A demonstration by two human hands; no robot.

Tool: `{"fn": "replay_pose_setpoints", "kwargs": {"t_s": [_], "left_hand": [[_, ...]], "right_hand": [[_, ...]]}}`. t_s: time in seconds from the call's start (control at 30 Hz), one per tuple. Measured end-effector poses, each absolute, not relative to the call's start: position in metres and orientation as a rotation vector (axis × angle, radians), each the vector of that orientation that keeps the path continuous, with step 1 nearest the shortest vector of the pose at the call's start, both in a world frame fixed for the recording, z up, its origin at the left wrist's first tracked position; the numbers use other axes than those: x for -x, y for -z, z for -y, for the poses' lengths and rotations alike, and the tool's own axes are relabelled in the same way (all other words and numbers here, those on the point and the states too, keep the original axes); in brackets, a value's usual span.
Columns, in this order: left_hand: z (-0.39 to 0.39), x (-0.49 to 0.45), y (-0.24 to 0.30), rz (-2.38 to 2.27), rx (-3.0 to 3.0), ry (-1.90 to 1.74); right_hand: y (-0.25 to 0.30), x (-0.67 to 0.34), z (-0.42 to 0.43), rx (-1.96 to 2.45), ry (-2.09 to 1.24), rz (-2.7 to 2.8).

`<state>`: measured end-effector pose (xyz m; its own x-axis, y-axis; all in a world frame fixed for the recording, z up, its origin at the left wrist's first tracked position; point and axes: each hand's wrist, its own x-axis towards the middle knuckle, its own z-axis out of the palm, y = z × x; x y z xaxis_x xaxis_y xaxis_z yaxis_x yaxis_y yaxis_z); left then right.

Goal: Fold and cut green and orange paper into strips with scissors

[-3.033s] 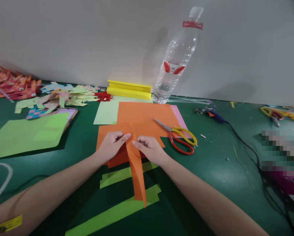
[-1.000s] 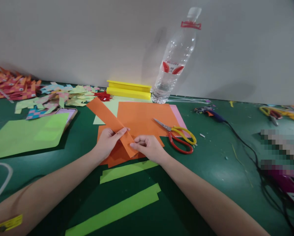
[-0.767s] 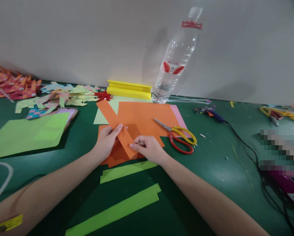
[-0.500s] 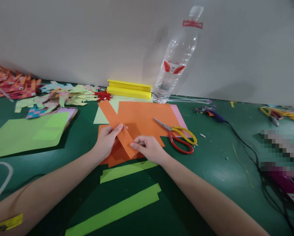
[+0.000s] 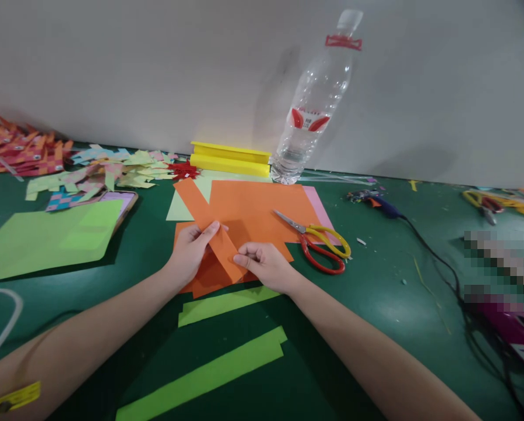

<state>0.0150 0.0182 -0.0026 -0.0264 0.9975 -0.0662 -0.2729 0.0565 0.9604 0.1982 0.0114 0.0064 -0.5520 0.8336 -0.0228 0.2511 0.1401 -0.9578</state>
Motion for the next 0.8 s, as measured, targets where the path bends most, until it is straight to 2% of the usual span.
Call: {"fn": "replay_pose_setpoints", "kwargs": {"t_s": [0.4,0.6,0.8], "left_hand": [[-0.017,-0.012,0.004,-1.048,-1.082,-1.303],[-0.013,-0.012,-0.008,-1.129,-1.431,-1.010],[-0.014,-0.009,-0.008,-1.189,-1.595,-0.881]], "right_hand": [[-0.007,-0.196,-0.008,1.098,-1.466,1.786],[-0.008,-0.195,-0.008,1.090,-1.440,1.793],[-0.005,-0.196,-0.009,1.027,-1.458,1.831]]}}
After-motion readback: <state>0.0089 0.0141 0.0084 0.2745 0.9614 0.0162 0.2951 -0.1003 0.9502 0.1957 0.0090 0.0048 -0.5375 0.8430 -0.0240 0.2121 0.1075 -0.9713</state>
